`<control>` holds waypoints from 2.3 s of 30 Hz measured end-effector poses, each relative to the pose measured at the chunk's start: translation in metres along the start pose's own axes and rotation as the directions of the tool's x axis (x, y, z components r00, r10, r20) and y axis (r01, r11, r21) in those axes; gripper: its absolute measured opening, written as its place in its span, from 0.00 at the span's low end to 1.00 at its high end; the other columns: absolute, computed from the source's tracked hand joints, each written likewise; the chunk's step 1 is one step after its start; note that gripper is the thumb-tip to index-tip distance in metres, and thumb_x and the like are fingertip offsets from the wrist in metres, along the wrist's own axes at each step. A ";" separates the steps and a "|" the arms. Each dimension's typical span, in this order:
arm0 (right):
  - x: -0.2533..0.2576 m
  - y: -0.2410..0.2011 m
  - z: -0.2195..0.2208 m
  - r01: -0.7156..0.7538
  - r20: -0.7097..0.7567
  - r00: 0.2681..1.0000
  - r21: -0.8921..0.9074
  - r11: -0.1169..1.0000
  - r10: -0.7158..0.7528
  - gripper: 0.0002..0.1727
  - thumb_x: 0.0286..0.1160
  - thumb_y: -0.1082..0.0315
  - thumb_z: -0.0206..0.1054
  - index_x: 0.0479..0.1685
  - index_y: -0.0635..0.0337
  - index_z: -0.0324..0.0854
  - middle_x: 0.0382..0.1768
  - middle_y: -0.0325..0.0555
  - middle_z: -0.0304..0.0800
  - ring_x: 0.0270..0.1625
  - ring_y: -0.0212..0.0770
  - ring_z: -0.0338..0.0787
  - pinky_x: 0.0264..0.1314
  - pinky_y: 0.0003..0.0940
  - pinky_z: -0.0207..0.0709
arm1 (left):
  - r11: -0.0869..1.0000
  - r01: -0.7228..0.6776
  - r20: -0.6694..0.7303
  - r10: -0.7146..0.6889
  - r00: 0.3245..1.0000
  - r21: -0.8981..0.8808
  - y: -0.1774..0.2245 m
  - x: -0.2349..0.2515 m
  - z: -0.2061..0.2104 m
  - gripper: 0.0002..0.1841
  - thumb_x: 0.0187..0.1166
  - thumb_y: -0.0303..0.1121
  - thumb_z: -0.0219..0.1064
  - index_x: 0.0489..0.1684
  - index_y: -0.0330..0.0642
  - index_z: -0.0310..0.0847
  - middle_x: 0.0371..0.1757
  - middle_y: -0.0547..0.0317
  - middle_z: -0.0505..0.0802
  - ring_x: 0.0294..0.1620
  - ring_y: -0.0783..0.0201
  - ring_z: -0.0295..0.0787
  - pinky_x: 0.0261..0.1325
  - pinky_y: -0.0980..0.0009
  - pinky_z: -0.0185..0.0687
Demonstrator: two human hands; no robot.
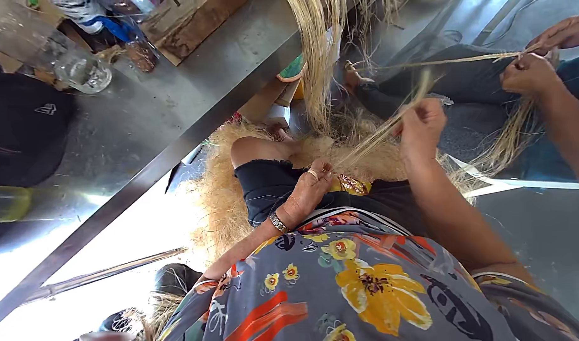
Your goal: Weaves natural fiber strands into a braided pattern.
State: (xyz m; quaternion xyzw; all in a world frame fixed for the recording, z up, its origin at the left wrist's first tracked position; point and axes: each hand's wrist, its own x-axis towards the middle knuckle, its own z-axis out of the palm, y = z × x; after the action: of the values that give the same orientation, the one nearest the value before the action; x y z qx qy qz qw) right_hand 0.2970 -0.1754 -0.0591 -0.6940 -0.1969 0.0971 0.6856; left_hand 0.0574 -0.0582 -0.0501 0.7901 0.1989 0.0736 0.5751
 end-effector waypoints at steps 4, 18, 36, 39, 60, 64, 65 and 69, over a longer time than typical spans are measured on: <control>-0.003 0.000 -0.011 0.025 0.081 0.996 0.011 1.000 -0.026 0.07 0.76 0.70 0.69 0.44 0.62 0.78 0.33 0.34 0.82 0.29 0.24 0.80 0.32 0.23 0.80 | 0.999 0.032 0.035 -0.033 0.999 0.036 -0.005 0.002 -0.002 0.13 0.90 0.32 0.53 0.42 0.39 0.83 0.27 0.62 0.82 0.25 0.73 0.73 0.32 0.73 0.70; -0.034 -0.026 -0.010 0.063 0.658 0.750 -0.171 0.983 0.067 0.09 0.72 0.67 0.71 0.39 0.66 0.90 0.32 0.42 0.91 0.30 0.30 0.86 0.36 0.33 0.84 | 0.900 0.101 -0.091 -0.153 0.984 -0.424 -0.010 -0.003 -0.018 0.05 0.86 0.33 0.51 0.43 0.54 0.72 0.18 0.74 0.71 0.17 0.78 0.63 0.23 0.82 0.61; -0.072 -0.013 0.051 -0.213 0.650 0.755 0.117 0.970 0.087 0.06 0.75 0.76 0.70 0.31 0.60 0.83 0.23 0.34 0.85 0.23 0.25 0.82 0.29 0.20 0.81 | 0.882 -0.083 -0.211 -0.020 0.977 -0.465 0.006 -0.006 -0.001 0.07 0.88 0.30 0.49 0.42 0.51 0.72 0.18 0.68 0.72 0.15 0.76 0.64 0.21 0.83 0.62; -0.073 -0.011 0.053 -0.280 0.710 0.699 0.160 0.947 0.086 0.04 0.78 0.74 0.68 0.35 0.57 0.82 0.26 0.33 0.86 0.25 0.25 0.84 0.32 0.21 0.83 | 0.887 -0.092 -0.228 -0.015 0.973 -0.452 0.006 -0.007 0.000 0.06 0.88 0.30 0.50 0.43 0.50 0.71 0.18 0.67 0.73 0.14 0.76 0.66 0.20 0.84 0.64; -0.076 -0.006 0.054 -0.359 0.694 0.713 0.242 0.901 0.098 0.08 0.72 0.79 0.70 0.30 0.57 0.83 0.23 0.34 0.87 0.23 0.27 0.84 0.30 0.23 0.84 | 0.882 -0.082 -0.195 -0.011 0.981 -0.464 0.001 -0.005 0.003 0.08 0.91 0.30 0.46 0.51 0.47 0.71 0.26 0.62 0.85 0.22 0.71 0.83 0.30 0.75 0.84; -0.073 -0.005 0.057 -0.239 0.702 0.709 0.153 0.959 0.065 0.06 0.69 0.80 0.65 0.35 0.58 0.77 0.26 0.35 0.84 0.24 0.26 0.84 0.27 0.23 0.82 | 0.939 -0.066 -0.180 0.004 0.984 -0.338 -0.010 0.004 0.008 0.07 0.89 0.27 0.50 0.54 0.41 0.73 0.29 0.65 0.82 0.22 0.77 0.74 0.25 0.80 0.72; -0.067 -0.004 0.055 -0.089 0.659 0.752 0.072 0.993 0.019 0.04 0.67 0.79 0.65 0.35 0.61 0.78 0.27 0.37 0.83 0.24 0.27 0.82 0.27 0.24 0.79 | 0.963 -0.038 -0.149 -0.002 0.989 -0.265 -0.005 0.001 0.006 0.08 0.88 0.27 0.51 0.56 0.41 0.73 0.31 0.64 0.81 0.22 0.77 0.72 0.26 0.81 0.70; -0.015 -0.004 0.016 0.162 0.383 0.922 -0.264 0.951 -0.051 0.10 0.76 0.73 0.63 0.43 0.76 0.79 0.37 0.58 0.86 0.35 0.46 0.87 0.41 0.47 0.84 | 0.990 0.136 0.016 -0.136 0.991 0.034 0.002 -0.008 -0.010 0.10 0.90 0.32 0.53 0.54 0.39 0.79 0.26 0.59 0.78 0.20 0.70 0.68 0.26 0.71 0.66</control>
State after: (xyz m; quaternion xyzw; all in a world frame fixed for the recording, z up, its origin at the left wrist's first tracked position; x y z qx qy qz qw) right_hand 0.2765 -0.1673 -0.0577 -0.7442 -0.3728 0.1590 0.5310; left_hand 0.0473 -0.0533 -0.0439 0.7848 0.2483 0.0240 0.5674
